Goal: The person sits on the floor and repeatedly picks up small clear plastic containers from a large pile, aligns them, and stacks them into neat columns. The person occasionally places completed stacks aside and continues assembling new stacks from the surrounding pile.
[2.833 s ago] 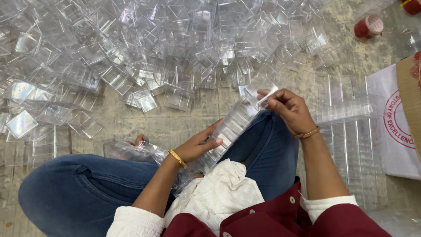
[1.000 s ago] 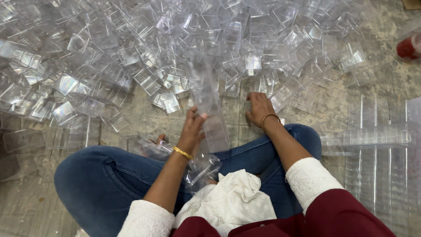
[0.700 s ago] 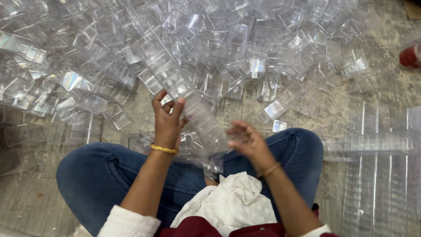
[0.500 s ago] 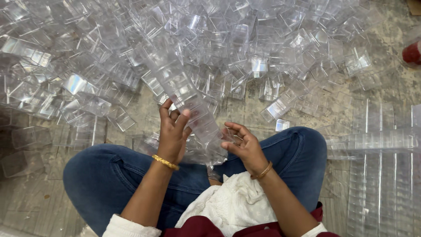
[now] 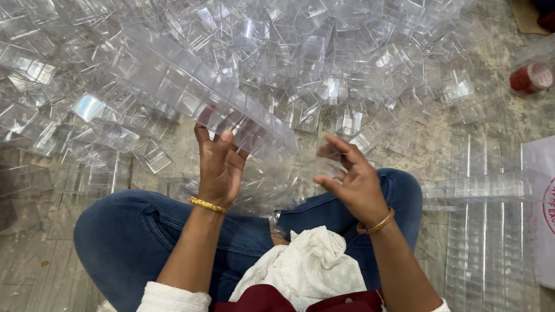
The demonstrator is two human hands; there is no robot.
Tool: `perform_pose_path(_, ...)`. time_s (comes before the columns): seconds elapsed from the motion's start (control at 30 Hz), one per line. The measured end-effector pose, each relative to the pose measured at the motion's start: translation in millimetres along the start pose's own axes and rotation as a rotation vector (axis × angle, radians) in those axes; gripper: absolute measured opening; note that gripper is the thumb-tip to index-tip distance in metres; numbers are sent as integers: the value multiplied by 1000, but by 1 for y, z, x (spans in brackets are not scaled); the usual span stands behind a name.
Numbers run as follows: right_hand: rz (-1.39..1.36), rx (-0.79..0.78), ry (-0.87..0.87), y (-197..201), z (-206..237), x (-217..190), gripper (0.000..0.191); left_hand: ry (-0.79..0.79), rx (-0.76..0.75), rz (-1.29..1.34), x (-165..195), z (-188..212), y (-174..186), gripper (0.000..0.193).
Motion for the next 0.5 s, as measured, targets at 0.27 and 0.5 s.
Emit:
perform_pose_path(0.27,143,-43,108,-29,-5,-23,81,-27,-22,76,7,8,-1,73)
perform_pose_path(0.5,245,-38,148,-15,6,-19,78,-55,-29,119,12,9,-1,72)
Point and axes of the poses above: each hand's wrist, its own z-axis away from the middle knuckle, its own y-axis out of the back of the hand, x = y × z, the point moved 8 cm from there along -z, towards the middle knuckle, and after that the axes turned 5 degrees about -x, right-handed, at the moved point
